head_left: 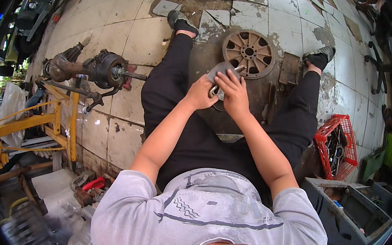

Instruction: The person sits on the floor and uses a sanding block to smooth the edges of a metal part. They repeatedly rub the block along the edges and corners, occasionally repositioning the part to access different areas.

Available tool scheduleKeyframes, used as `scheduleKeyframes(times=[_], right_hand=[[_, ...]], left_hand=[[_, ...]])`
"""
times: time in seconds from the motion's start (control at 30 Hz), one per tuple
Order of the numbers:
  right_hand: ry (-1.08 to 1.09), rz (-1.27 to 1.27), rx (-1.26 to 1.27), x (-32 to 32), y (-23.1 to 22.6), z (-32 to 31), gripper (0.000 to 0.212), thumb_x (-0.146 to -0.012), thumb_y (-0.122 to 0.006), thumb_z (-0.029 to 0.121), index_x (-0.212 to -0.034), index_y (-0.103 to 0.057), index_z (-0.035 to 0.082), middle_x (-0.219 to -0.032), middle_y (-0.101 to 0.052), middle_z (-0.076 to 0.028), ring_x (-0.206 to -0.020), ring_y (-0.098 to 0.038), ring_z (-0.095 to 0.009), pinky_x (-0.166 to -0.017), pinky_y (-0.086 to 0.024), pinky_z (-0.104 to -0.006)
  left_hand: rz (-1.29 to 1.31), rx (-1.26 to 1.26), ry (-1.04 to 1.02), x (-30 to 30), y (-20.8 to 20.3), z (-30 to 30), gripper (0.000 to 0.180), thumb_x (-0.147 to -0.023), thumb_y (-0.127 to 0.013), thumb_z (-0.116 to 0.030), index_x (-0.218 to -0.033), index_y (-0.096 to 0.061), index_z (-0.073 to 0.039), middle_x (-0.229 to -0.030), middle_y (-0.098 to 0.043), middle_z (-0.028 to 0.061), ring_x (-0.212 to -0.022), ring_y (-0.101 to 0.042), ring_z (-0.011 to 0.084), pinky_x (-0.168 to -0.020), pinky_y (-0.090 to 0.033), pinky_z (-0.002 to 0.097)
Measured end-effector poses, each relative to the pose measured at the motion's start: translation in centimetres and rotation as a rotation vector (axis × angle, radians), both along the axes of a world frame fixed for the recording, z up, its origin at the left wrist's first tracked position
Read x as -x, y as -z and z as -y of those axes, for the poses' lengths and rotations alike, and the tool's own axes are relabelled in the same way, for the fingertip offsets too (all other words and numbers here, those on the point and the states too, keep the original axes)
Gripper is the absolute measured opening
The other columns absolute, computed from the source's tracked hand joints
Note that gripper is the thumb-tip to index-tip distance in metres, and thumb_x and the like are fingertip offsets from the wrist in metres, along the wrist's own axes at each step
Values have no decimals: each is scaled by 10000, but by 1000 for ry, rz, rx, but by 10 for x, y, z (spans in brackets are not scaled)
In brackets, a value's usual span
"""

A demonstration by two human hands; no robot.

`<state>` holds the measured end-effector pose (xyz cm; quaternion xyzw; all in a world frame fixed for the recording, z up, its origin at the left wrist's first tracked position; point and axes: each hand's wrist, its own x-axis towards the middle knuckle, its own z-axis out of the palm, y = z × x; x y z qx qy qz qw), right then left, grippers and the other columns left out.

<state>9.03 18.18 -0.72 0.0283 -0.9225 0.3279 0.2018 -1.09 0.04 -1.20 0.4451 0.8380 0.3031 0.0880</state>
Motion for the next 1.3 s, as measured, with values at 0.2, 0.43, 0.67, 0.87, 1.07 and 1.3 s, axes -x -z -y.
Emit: scheduleKeyframes(times=[0.2, 0.43, 0.67, 0.87, 1.07, 1.3], right_hand=[[-110, 8, 33, -1, -8, 2, 641, -909, -623, -134, -1430, -753, 215, -1561, -679, -3, -1583, -495, -325, -1257, -325, -701], [-199, 4, 42, -22, -19, 18, 646, -918, -631, -118, -1436, -751, 249, -1572, -667, 5, -1593, -482, -310, -1256, -338, -698], [-68, -11, 15, -9, -4, 2, 592, -899, -676, -57, -1409, -757, 234, -1548, -683, 32, -1553, -528, -285, -1213, -363, -720], [-8, 25, 46, 4, -9, -6, 567, -926, -639, -87, -1395, -767, 204, -1536, -695, 4, -1573, -511, -297, -1244, -337, -694], [-148, -15, 23, -23, -17, 12, 569, -901, -675, -56, -1396, -759, 211, -1544, -687, 16, -1562, -520, -281, -1215, -359, -710], [-108, 31, 25, -10, -9, 1, 578, -935, -631, -97, -1406, -758, 213, -1562, -679, 9, -1566, -518, -299, -1229, -348, -709]], left_hand=[[200, -64, -97, -10, -18, -2, 533, -826, -797, -211, -1333, -690, -86, -1283, -741, 161, -1243, -667, 435, -1059, -571, 492], [-117, 41, -39, -8, 25, 14, 580, -851, -810, -274, -1399, -681, -132, -1423, -701, 126, -1364, -629, 382, -1151, -538, 480], [73, -14, -85, -8, 4, -2, 605, -843, -824, -293, -1411, -681, -142, -1429, -694, 127, -1367, -629, 379, -1145, -543, 484], [104, 45, -40, -6, -3, -2, 612, -803, -807, -253, -1383, -680, -107, -1337, -713, 169, -1285, -652, 423, -1091, -557, 496], [-52, -42, -53, -14, 8, 0, 458, -815, -798, -238, -1246, -746, -90, -1243, -749, 170, -1251, -667, 397, -1104, -563, 472], [-74, 10, -18, -5, 10, 3, 531, -849, -803, -261, -1350, -691, -124, -1382, -709, 127, -1327, -639, 385, -1111, -552, 472]])
